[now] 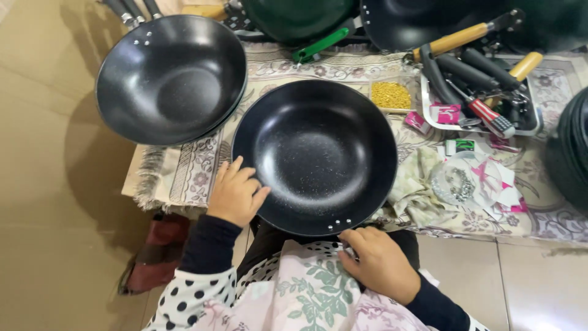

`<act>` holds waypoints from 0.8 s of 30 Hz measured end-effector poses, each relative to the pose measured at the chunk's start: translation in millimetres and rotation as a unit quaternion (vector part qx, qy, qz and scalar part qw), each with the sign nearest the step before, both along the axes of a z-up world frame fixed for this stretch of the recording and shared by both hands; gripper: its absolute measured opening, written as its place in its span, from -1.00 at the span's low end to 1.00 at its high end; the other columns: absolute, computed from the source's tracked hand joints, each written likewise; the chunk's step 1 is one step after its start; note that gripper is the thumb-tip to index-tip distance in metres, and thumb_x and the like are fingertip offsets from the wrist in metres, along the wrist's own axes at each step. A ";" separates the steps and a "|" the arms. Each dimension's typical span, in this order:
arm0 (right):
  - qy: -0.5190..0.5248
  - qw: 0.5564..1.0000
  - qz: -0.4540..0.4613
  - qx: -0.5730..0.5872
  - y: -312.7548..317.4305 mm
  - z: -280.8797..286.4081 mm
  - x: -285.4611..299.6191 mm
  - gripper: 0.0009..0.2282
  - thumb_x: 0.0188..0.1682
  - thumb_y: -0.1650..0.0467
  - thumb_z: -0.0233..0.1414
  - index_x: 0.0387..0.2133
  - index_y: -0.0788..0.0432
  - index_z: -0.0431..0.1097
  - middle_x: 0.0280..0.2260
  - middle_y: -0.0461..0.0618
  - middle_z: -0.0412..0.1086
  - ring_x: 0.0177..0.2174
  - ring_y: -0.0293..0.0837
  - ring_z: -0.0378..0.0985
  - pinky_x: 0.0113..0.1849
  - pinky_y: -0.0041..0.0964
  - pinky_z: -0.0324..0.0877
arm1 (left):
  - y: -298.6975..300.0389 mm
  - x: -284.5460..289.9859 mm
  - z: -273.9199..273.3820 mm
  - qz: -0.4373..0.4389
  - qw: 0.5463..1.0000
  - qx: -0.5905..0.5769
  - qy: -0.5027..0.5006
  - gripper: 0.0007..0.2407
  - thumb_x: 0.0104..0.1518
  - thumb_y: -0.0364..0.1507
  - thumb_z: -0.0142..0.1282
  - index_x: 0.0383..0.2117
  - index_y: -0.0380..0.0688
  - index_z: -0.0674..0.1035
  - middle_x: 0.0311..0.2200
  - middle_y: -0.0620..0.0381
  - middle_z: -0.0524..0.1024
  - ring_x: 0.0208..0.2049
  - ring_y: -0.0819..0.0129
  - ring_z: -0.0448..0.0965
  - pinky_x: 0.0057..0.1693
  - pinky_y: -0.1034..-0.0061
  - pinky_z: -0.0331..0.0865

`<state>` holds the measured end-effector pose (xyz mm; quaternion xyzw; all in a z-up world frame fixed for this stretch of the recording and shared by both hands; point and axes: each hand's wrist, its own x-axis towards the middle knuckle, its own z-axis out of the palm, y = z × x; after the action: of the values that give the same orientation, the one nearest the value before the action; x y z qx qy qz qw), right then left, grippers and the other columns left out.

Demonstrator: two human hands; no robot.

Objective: Assembling cookware by attaching handles to woks using a screwdriver and organizing parts.

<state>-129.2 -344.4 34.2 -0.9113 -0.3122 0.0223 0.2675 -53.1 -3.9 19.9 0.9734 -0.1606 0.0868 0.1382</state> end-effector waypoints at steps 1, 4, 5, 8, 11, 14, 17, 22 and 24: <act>-0.001 1.000 -0.006 -0.001 -5.3 1.9 3.0 -0.77 -0.07 0.33 0.19 -0.20 0.15 0.43 -0.46 0.03 0.48 -0.45 0.05 0.51 -0.33 -0.05 0.39 | -2.9 -3.7 1.5 -0.006 1.000 -0.001 -0.001 -0.62 0.23 -0.14 -0.07 -0.50 -0.12 0.70 -0.10 -0.05 0.61 0.23 -0.18 0.38 0.35 -0.08 0.06; 0.029 0.997 -0.067 -0.001 -28.9 0.2 14.1 -0.81 -0.15 0.39 0.16 -0.26 0.09 0.44 -0.37 -0.01 0.52 -0.35 0.04 0.56 -0.28 -0.05 0.41 | -14.0 -15.7 4.9 -0.050 0.997 0.021 0.059 -0.50 0.27 -0.05 -0.29 -0.50 -0.09 0.68 -0.25 0.03 0.64 0.21 -0.10 0.39 0.35 -0.29 -0.08; 0.039 0.994 -0.106 -0.002 -41.3 -6.6 17.8 -0.78 -0.15 0.38 0.16 -0.22 0.06 0.45 -0.29 -0.02 0.52 -0.28 0.02 0.55 -0.22 -0.09 0.42 | -18.8 -21.9 6.4 -0.076 0.995 0.019 0.063 -0.46 0.26 0.00 -0.36 -0.41 -0.07 0.68 -0.27 0.06 0.66 0.11 -0.04 0.49 0.36 -0.28 -0.09; 0.032 0.985 -0.169 0.008 -71.5 -14.5 29.6 -0.75 -0.12 0.41 0.13 -0.15 0.10 0.44 -0.24 0.01 0.50 -0.24 0.02 0.54 -0.17 -0.12 0.41 | -31.3 -40.8 6.5 -0.135 0.989 -0.015 0.048 -0.58 0.22 -0.04 -0.18 -0.34 -0.06 0.66 -0.35 0.12 0.65 -0.17 0.09 0.57 0.12 -0.03 0.11; -0.018 0.975 -0.219 0.031 -89.8 -17.2 43.9 -0.77 -0.04 0.46 0.10 -0.10 0.19 0.40 -0.30 0.03 0.41 -0.36 -0.01 0.46 -0.22 -0.15 0.37 | -43.7 -51.0 1.3 -0.187 0.980 -0.050 0.044 -0.73 0.16 -0.16 0.10 -0.29 -0.07 0.64 -0.34 0.14 0.63 -0.30 0.15 0.58 -0.13 0.21 0.34; -0.058 0.962 -0.263 0.044 -99.8 -26.7 59.3 -0.74 0.01 0.45 0.11 -0.03 0.23 0.39 -0.26 0.07 0.39 -0.42 -0.05 0.45 -0.23 -0.15 0.38 | -59.7 -58.0 -5.4 -0.221 0.972 -0.044 0.062 -0.73 0.11 -0.20 0.18 -0.19 -0.06 0.64 -0.27 0.14 0.63 -0.21 0.16 0.59 -0.12 0.22 0.37; -0.068 0.954 -0.288 0.048 -100.8 -34.0 78.4 -0.70 0.00 0.44 0.11 0.00 0.25 0.38 -0.22 0.13 0.44 -0.32 0.01 0.53 -0.16 -0.08 0.41 | -73.0 -60.9 -8.1 -0.240 0.966 -0.028 0.087 -0.71 0.11 -0.24 0.21 -0.12 -0.08 0.62 -0.24 0.15 0.60 -0.18 0.17 0.57 -0.08 0.23 0.38; -0.117 0.954 -0.273 0.045 -102.2 -52.9 108.4 -0.70 0.00 0.44 0.10 -0.01 0.30 0.38 -0.18 0.15 0.48 -0.16 0.11 0.51 -0.08 -0.02 0.40 | -91.1 -60.4 -9.1 -0.256 0.961 -0.022 0.104 -0.78 0.13 -0.40 0.14 -0.11 -0.09 0.59 -0.29 0.14 0.56 -0.24 0.14 0.54 -0.09 0.23 0.39; -0.153 0.953 -0.256 0.050 -99.9 -53.0 115.9 -0.72 0.02 0.46 0.09 -0.02 0.34 0.37 -0.15 0.23 0.47 -0.14 0.18 0.51 -0.06 0.01 0.39 | -99.4 -63.0 -10.1 -0.269 0.960 -0.022 0.071 -0.83 0.12 -0.46 0.14 -0.17 -0.12 0.57 -0.39 0.11 0.50 -0.40 0.11 0.48 -0.25 0.21 0.37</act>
<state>-13.2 -444.3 -18.8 -0.9386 -0.1062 -0.2024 0.2585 -116.0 -103.3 9.8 0.8944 -0.4047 -0.0189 0.1892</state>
